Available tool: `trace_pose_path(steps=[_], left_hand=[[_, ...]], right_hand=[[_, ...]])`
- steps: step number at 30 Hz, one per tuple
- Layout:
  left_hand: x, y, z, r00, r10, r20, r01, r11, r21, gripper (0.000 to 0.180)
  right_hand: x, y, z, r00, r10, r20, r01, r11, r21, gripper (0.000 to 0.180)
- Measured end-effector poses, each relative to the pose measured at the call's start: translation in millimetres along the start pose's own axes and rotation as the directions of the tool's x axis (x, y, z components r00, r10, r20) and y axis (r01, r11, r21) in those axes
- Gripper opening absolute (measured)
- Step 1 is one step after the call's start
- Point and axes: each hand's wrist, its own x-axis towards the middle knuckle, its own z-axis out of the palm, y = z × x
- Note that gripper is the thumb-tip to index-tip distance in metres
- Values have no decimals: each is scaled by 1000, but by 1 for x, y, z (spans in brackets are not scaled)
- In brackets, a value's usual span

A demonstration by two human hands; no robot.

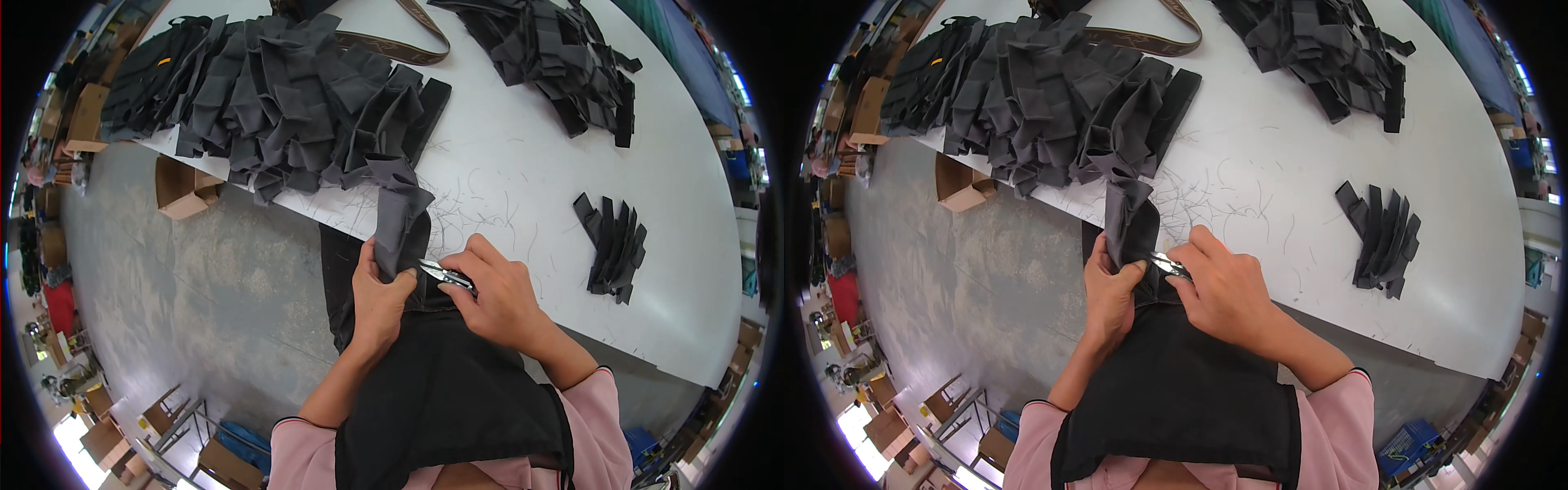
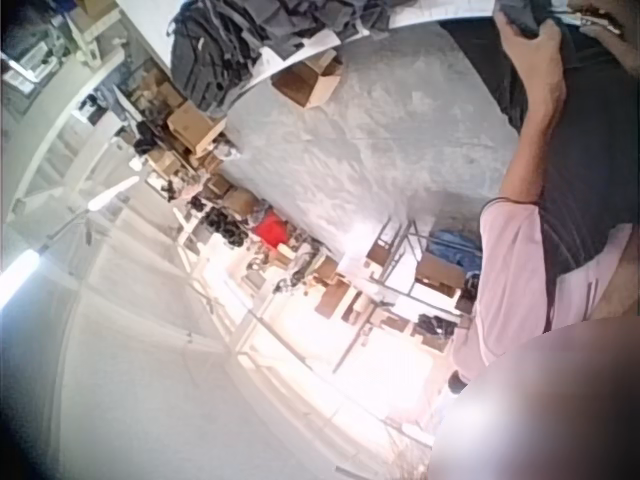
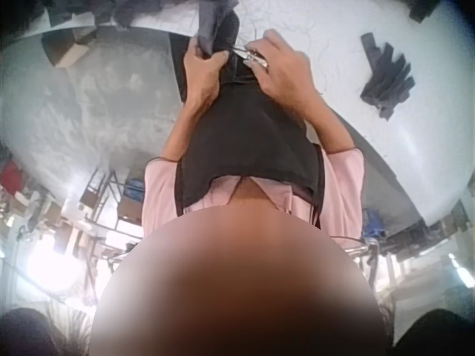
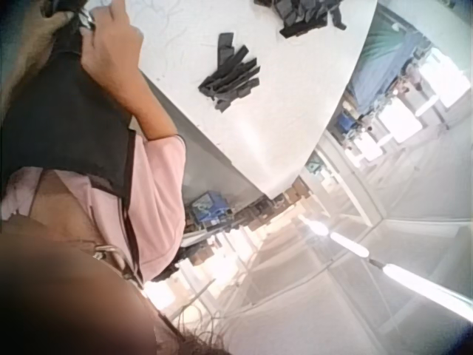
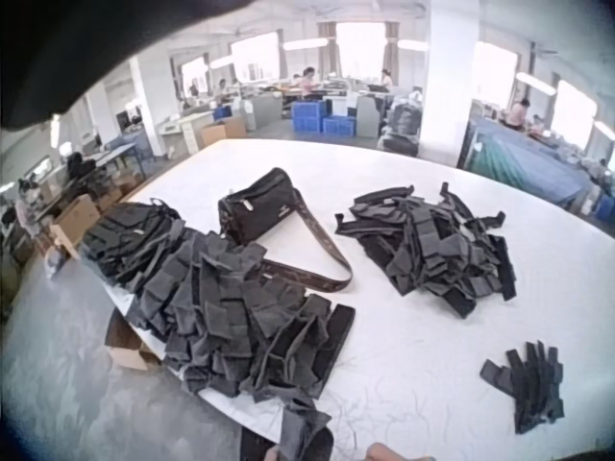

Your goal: The recorder uses a small pair of thread snips to trim excess threads and inspect fabric straps at a production table.

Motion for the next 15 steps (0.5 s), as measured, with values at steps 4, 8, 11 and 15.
trace_pose_path(steps=[4,8,11,15], left_hand=[[1,-1,-2,1000,-13,28,14,1000,-10,50],[2,1,-1,999,-9,44,12,998,-65,47],[3,0,-3,998,-19,56,25,995,-100,48],[2,2,-3,999,-31,31,35,992,-123,49]], right_hand=[[4,0,5,1000,21,15,-22,999,45,23],[7,12,19,993,119,-26,-98,905,414,21],[5,22,23,932,337,132,-337,676,656,21],[0,8,10,988,140,-72,-105,929,355,21]])
